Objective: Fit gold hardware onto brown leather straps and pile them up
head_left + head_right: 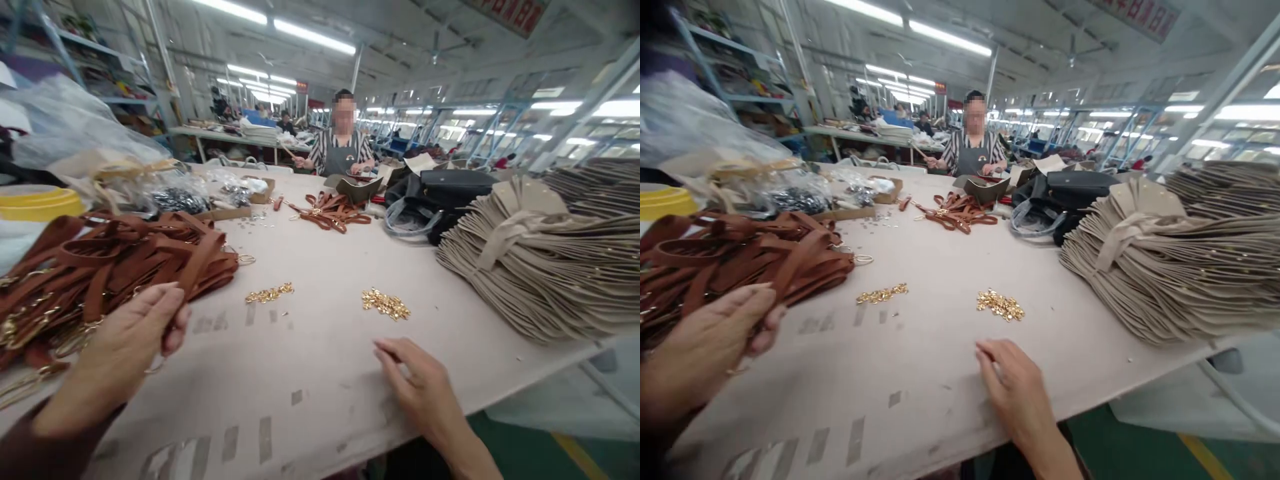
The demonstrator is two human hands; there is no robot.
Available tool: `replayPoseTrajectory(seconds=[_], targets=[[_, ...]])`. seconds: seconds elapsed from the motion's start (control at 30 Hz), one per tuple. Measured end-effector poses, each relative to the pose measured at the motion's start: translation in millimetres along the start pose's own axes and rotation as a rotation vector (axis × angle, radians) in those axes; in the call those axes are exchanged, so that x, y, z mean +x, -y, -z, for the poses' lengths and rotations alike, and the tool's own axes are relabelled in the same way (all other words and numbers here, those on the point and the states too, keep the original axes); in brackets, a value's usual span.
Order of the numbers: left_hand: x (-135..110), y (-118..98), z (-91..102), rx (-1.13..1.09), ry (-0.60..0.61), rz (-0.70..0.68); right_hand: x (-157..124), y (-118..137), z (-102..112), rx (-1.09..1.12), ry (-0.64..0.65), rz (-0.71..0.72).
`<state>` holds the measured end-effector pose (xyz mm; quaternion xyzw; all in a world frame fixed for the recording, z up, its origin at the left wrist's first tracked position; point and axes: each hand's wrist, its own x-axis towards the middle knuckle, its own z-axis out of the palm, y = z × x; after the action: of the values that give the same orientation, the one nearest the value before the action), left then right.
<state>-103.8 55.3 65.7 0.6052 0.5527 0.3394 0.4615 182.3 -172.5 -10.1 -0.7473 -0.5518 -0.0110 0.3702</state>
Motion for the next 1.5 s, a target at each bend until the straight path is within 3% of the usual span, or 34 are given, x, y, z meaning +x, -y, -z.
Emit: replayPoseTrajectory(seconds=[0.1, 0.17, 0.3, 0.4, 0.53, 0.7, 0.9, 0.97, 1.1, 1.27, 1.5], targets=[[-3, 0, -32.1, -0.228, 0.229, -0.041, 52, 41, -49, -0.094, 0.211, 0.215], [-5, -3, -52.0, -0.345, 0.302, -0.09, 76, 59, -76, -0.186, 0.279, 0.289], [-5, -7, -79.0, -0.401, 0.439, -0.101, 101, 71, -114, -0.268, 0.314, 0.349], [-7, -2, -90.2, -0.541, 0.522, -0.078, 107, 69, -127, -0.285, 0.325, 0.335], [-8, 11, -97.3, -0.62, 0.583, -0.011, 103, 63, -121, -0.232, 0.303, 0.26], [-10, 24, -102.6, -0.502, 0.587, 0.076, 88, 51, -90, -0.066, 0.242, 0.081], [-23, 29, -111.9, -0.534, 0.712, 0.064, 59, 57, -65, 0.724, 0.202, -0.273], [-28, 27, -113.8, -0.557, 0.776, 0.013, 52, 59, -66, 0.838, 0.206, -0.333], [-33, 25, -115.3, -0.538, 0.853, -0.05, 44, 56, -74, 0.9, 0.181, -0.426], [-33, 32, -115.4, -0.474, 0.879, -0.081, 42, 52, -77, 0.905, 0.207, -0.427], [-35, 32, -110.4, -0.201, 0.82, -0.254, 42, 56, -73, 0.888, 0.266, -0.386]])
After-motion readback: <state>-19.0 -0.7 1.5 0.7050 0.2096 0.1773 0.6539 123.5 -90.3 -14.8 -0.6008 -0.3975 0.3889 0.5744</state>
